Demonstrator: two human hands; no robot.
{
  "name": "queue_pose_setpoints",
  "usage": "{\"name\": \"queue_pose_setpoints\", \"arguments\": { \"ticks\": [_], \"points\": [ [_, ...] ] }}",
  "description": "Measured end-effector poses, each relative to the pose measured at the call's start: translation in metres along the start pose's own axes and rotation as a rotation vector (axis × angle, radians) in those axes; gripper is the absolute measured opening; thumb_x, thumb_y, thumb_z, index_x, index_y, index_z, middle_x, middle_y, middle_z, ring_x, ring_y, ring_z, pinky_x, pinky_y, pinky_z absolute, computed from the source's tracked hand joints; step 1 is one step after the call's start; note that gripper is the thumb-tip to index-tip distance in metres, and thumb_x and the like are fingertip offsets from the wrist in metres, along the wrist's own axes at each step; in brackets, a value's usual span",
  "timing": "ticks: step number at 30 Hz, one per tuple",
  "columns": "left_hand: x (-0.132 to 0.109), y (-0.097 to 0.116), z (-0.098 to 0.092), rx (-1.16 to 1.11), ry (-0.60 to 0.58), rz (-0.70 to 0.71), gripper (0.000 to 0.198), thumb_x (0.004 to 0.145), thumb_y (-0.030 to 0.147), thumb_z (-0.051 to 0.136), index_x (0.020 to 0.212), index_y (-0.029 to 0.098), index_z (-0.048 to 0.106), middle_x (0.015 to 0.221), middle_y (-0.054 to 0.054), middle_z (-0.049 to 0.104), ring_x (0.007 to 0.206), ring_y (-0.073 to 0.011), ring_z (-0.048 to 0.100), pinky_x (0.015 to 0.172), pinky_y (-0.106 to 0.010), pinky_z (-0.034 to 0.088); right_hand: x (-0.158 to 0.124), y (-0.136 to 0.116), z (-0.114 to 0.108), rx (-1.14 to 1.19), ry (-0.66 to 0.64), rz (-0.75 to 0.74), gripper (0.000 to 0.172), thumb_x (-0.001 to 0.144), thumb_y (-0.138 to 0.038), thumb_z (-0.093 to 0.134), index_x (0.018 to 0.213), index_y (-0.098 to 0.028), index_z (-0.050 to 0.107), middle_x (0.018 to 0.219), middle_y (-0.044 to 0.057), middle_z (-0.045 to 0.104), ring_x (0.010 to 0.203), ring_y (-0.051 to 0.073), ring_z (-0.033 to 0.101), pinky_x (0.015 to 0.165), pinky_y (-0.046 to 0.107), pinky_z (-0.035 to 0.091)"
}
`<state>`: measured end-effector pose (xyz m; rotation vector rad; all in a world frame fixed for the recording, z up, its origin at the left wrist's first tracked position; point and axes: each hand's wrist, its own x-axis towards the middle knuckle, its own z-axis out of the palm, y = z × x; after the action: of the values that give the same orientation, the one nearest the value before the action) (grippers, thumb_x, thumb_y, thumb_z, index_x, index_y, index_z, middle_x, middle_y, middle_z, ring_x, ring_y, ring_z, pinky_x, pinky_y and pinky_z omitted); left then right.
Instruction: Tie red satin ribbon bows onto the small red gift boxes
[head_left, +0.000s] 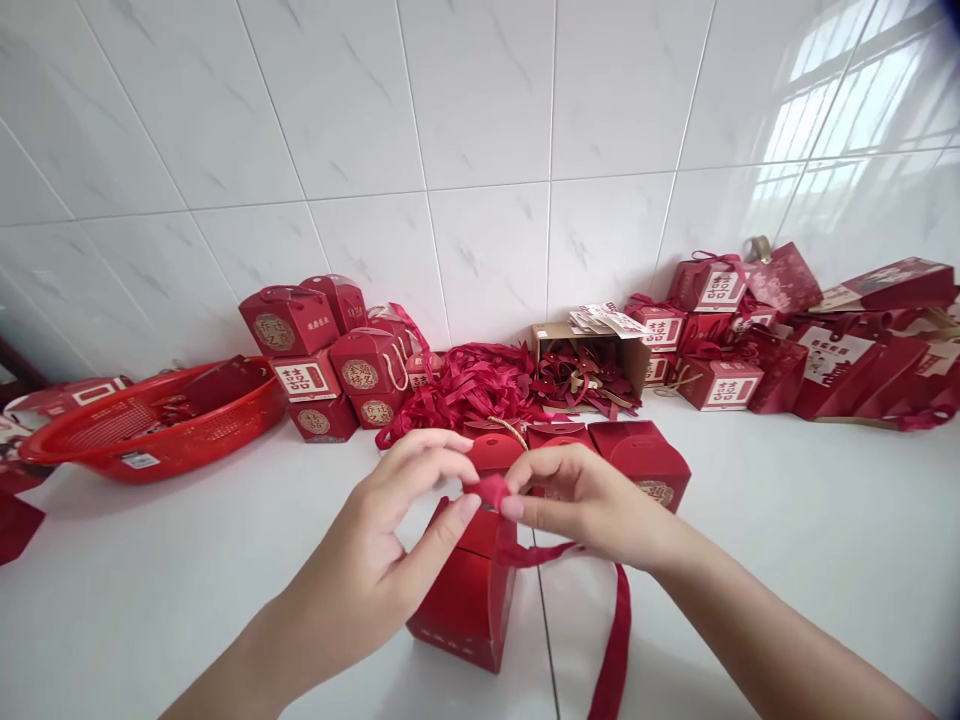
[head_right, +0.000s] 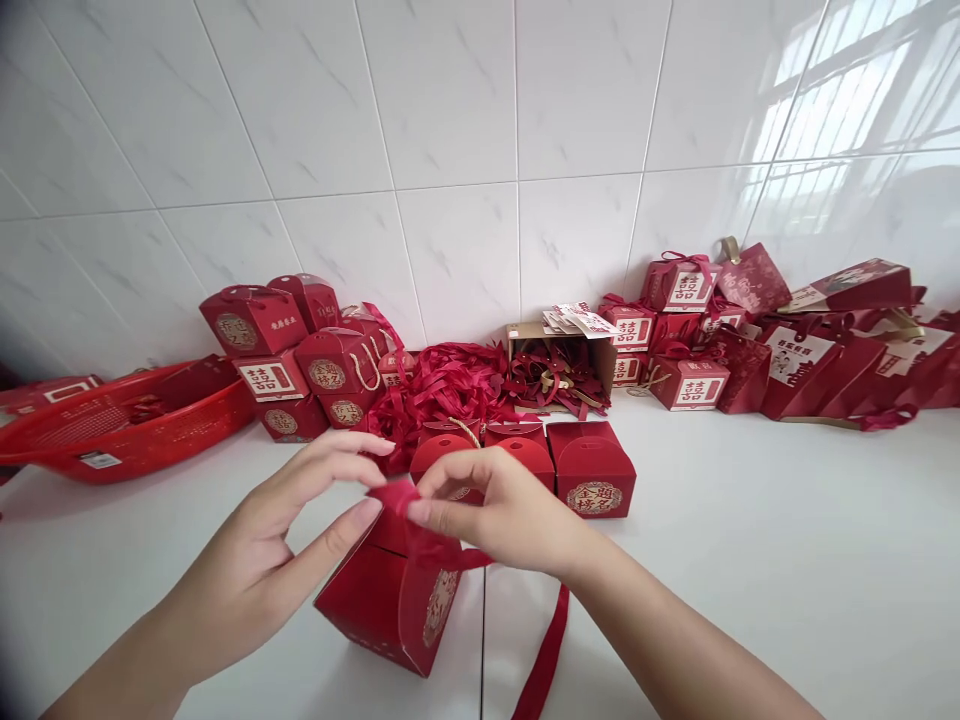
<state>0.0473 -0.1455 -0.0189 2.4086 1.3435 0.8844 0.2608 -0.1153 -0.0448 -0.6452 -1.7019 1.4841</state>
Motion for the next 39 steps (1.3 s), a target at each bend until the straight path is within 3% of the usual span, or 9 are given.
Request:
{"name": "queue_pose_setpoints", "arguments": {
  "ticks": [4,7,10,12,16,21,29,34,39],
  "points": [
    [-0.018,-0.02,-0.003,0.155,-0.22,-0.199,0.064,0.085,0.048,0.054,0.142,0.037,0.026,0.127,-0.009,0.052,0.11,-0.0307,0.052,0.089,-0.04,0.043,-0.022,-0.027,-0.016,0.047,0.235,-0.159,0.019,0.085,-0.037,0.062,0.079,-0.019,0.059,0.076,0.001,0.059,0.073,0.014,0.056,0.068,0.028,0.046],
    [-0.023,-0.031,0.002,0.121,-0.353,-0.36,0.061,0.089,0.052,0.043,0.143,0.038,0.02,0.09,-0.004,0.058,0.076,-0.0229,0.057,0.07,-0.034,0.044,-0.042,-0.045,-0.029,0.035,0.387,-0.422,0.015,0.088,-0.037,0.058,0.079,-0.024,0.06,0.073,0.001,0.058,0.071,0.016,0.057,0.067,0.031,0.047],
    [-0.017,-0.035,0.012,-0.097,-0.358,-0.347,0.051,0.093,0.048,0.037,0.14,0.037,0.021,0.077,0.003,0.046,0.066,-0.0161,0.046,0.066,-0.028,0.039,-0.051,-0.052,-0.032,0.062,0.406,-0.632,0.016,0.09,-0.037,0.054,0.078,-0.027,0.058,0.067,0.0,0.056,0.065,0.016,0.055,0.062,0.03,0.046],
    [-0.013,-0.038,0.022,-0.305,-0.32,-0.297,0.048,0.094,0.045,0.039,0.138,0.035,0.024,0.077,0.003,0.041,0.069,-0.0144,0.042,0.068,-0.027,0.037,-0.047,-0.047,-0.025,0.061,0.373,-0.537,0.017,0.089,-0.034,0.053,0.075,-0.024,0.056,0.065,0.0,0.054,0.061,0.015,0.052,0.057,0.028,0.042],
    [-0.013,-0.044,0.043,-0.662,-0.245,-0.282,0.044,0.092,0.045,0.044,0.131,0.028,0.032,0.079,0.002,0.039,0.073,-0.0136,0.041,0.072,-0.027,0.036,-0.021,-0.021,-0.003,-0.153,0.156,-0.128,0.023,0.087,-0.027,0.05,0.066,-0.019,0.047,0.059,-0.003,0.044,0.053,0.011,0.038,0.05,0.024,0.031],
    [-0.021,-0.044,0.057,-0.866,-0.252,-0.285,0.051,0.089,0.044,0.052,0.132,0.029,0.03,0.083,0.001,0.044,0.075,-0.0135,0.04,0.074,-0.028,0.036,0.004,0.014,0.011,-0.529,0.009,0.06,0.019,0.081,-0.016,0.045,0.063,-0.017,0.043,0.069,-0.002,0.047,0.062,0.01,0.04,0.055,0.023,0.031],
    [-0.026,-0.045,0.06,-0.971,-0.251,-0.275,0.048,0.089,0.042,0.054,0.129,0.029,0.032,0.081,0.002,0.047,0.074,-0.0132,0.043,0.074,-0.029,0.037,0.006,0.019,0.012,-0.304,-0.182,0.103,0.018,0.086,-0.022,0.046,0.068,-0.017,0.046,0.066,-0.003,0.042,0.06,0.009,0.037,0.056,0.021,0.032],
    [-0.028,-0.043,0.063,-1.103,-0.304,-0.297,0.043,0.088,0.042,0.057,0.12,0.027,0.033,0.088,0.0,0.053,0.076,-0.0131,0.05,0.073,-0.03,0.039,0.009,0.023,0.014,-0.313,-0.128,0.154,0.02,0.085,-0.021,0.045,0.066,-0.016,0.047,0.063,-0.004,0.041,0.058,0.008,0.036,0.054,0.021,0.03],
    [-0.028,-0.043,0.066,-1.163,-0.283,-0.302,0.041,0.087,0.054,0.052,0.109,0.024,0.036,0.071,0.005,0.047,0.065,-0.0105,0.048,0.068,-0.027,0.039,0.009,0.031,0.018,-0.439,-0.09,0.157,0.02,0.081,-0.017,0.045,0.061,-0.017,0.041,0.061,-0.005,0.039,0.059,0.009,0.034,0.055,0.021,0.029]
  ]
}}
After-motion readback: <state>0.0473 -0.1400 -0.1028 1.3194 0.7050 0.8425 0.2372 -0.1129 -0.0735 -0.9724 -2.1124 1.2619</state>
